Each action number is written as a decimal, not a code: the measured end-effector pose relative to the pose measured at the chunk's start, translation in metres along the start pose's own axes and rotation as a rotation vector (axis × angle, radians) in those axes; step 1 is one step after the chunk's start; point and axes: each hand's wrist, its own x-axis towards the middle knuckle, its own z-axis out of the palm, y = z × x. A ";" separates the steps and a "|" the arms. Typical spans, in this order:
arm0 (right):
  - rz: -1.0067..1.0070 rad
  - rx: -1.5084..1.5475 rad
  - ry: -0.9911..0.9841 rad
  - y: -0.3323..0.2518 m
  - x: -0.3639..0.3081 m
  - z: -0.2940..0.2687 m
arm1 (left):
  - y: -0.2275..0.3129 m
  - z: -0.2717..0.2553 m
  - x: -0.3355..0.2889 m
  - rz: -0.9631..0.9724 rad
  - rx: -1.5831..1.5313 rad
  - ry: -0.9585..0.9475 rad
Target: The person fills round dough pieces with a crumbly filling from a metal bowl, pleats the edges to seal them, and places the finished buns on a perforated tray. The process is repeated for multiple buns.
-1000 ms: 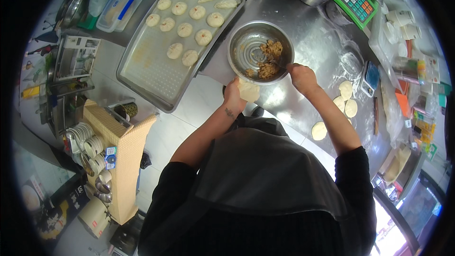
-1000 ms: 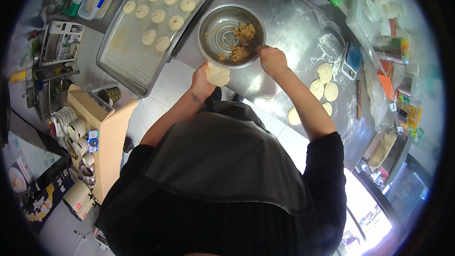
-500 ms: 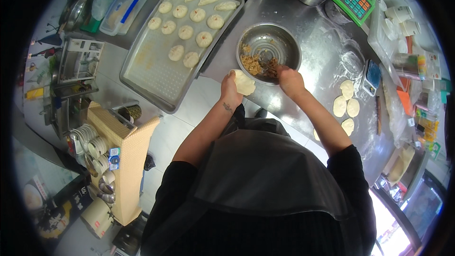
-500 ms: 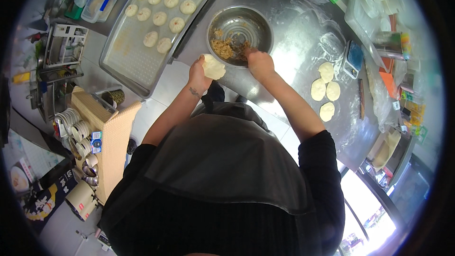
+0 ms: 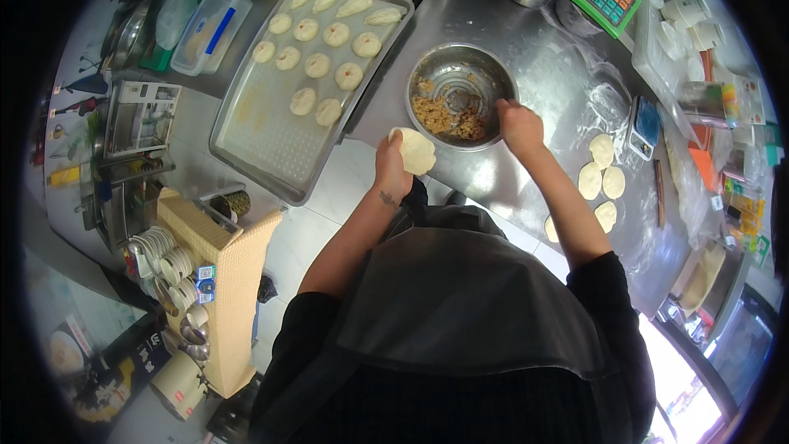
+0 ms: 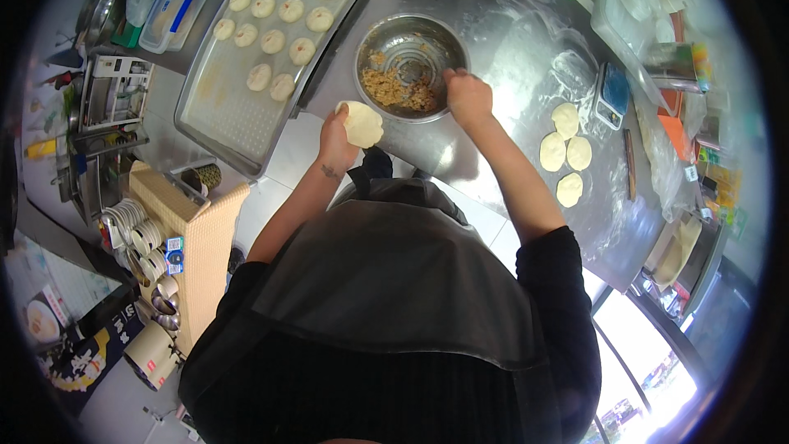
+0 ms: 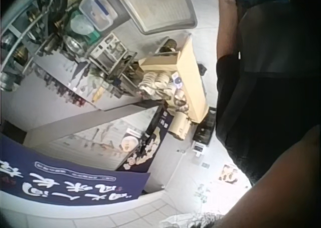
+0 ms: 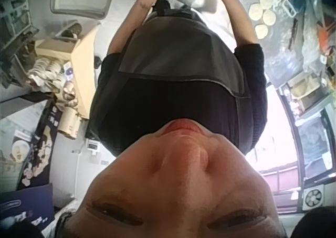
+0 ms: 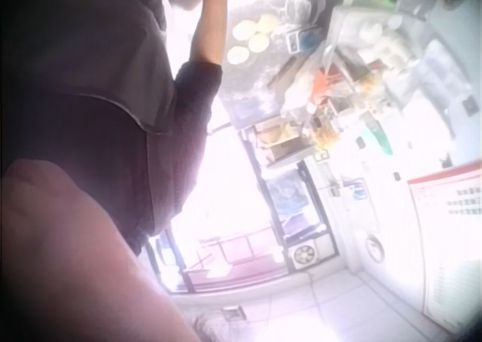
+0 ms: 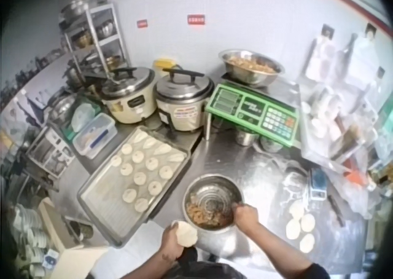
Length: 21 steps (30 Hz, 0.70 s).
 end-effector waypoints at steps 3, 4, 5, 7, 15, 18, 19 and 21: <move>-0.023 -0.077 -0.017 0.016 0.003 -0.006 | -0.013 0.000 -0.009 -0.100 -0.010 0.040; -0.054 -0.068 -0.025 0.019 0.002 -0.006 | -0.017 0.001 -0.008 -0.131 -0.009 0.039; -0.082 -0.062 -0.031 0.021 0.001 -0.005 | -0.023 0.002 -0.008 -0.149 -0.013 0.025; -0.127 -0.060 -0.048 0.024 -0.003 -0.002 | -0.032 0.003 -0.006 -0.218 -0.034 -0.001; -0.259 -0.013 -0.118 0.015 -0.021 -0.002 | -0.045 0.026 0.002 -0.252 -0.177 -0.048; -0.284 0.038 -0.165 0.014 -0.026 -0.003 | -0.043 0.032 0.003 -0.250 -0.191 0.000; -0.274 0.083 -0.173 0.015 -0.028 -0.003 | -0.043 0.034 0.003 -0.258 -0.185 0.027; -0.270 0.187 -0.168 0.018 -0.030 -0.001 | -0.042 0.036 0.003 -0.253 -0.191 0.037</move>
